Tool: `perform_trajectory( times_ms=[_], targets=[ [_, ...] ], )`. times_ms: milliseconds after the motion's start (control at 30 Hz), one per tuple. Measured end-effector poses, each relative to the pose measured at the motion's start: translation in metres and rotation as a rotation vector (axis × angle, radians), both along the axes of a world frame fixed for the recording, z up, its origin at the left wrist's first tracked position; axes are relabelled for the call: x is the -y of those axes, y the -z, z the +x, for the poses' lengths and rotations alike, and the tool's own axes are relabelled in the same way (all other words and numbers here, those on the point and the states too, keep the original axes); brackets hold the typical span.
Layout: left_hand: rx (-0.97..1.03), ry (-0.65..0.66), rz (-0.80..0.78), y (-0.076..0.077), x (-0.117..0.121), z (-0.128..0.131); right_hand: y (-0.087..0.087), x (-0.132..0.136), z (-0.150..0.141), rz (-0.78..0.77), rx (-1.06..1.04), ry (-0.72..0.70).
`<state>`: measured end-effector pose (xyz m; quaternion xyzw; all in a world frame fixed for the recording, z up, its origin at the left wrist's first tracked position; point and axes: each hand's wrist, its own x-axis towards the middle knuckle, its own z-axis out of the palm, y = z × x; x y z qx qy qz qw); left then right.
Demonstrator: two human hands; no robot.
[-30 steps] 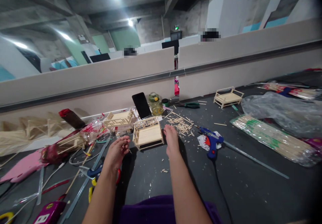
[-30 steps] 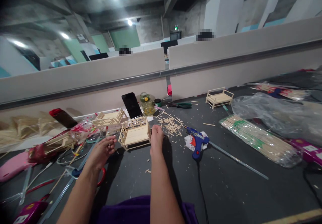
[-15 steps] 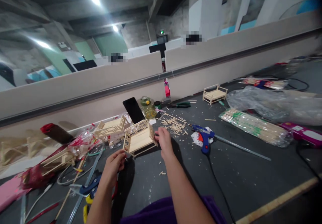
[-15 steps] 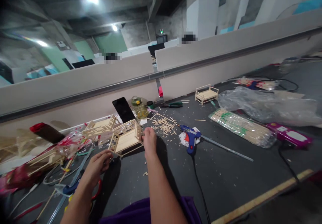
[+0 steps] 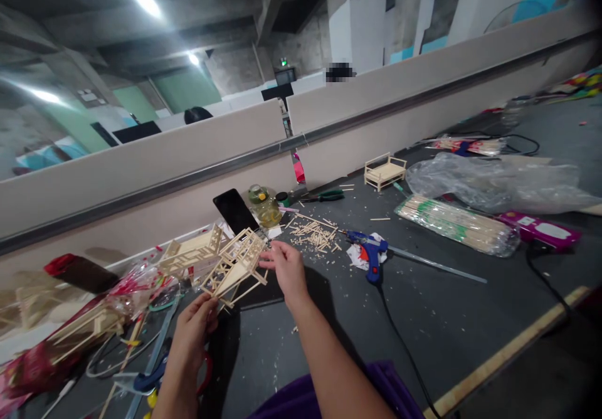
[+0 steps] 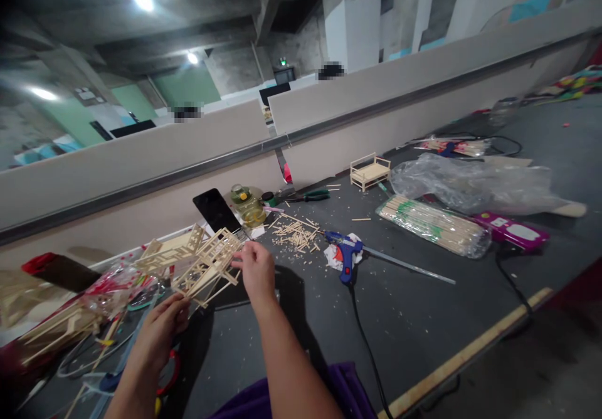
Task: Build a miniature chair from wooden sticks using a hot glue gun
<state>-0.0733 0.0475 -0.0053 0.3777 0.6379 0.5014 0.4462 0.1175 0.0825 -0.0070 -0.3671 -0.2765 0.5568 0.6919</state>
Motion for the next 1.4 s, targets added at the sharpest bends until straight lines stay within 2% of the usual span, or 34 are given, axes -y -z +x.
perform_trajectory(
  times_ms=[433, 800, 1400],
  targets=[
    [0.039, -0.026, -0.009, -0.0013, 0.0008, 0.0004, -0.0021, 0.0005, 0.0001, -0.036, -0.025, -0.062],
    [-0.025, -0.020, -0.007, -0.0023, 0.0024, 0.0008, 0.0017, 0.0041, -0.0009, 0.033, 0.112, -0.044],
    [-0.024, -0.007, 0.000, 0.0022, 0.0016, -0.0026, 0.0014, 0.0062, -0.0019, 0.067, 0.215, -0.057]
  ],
)
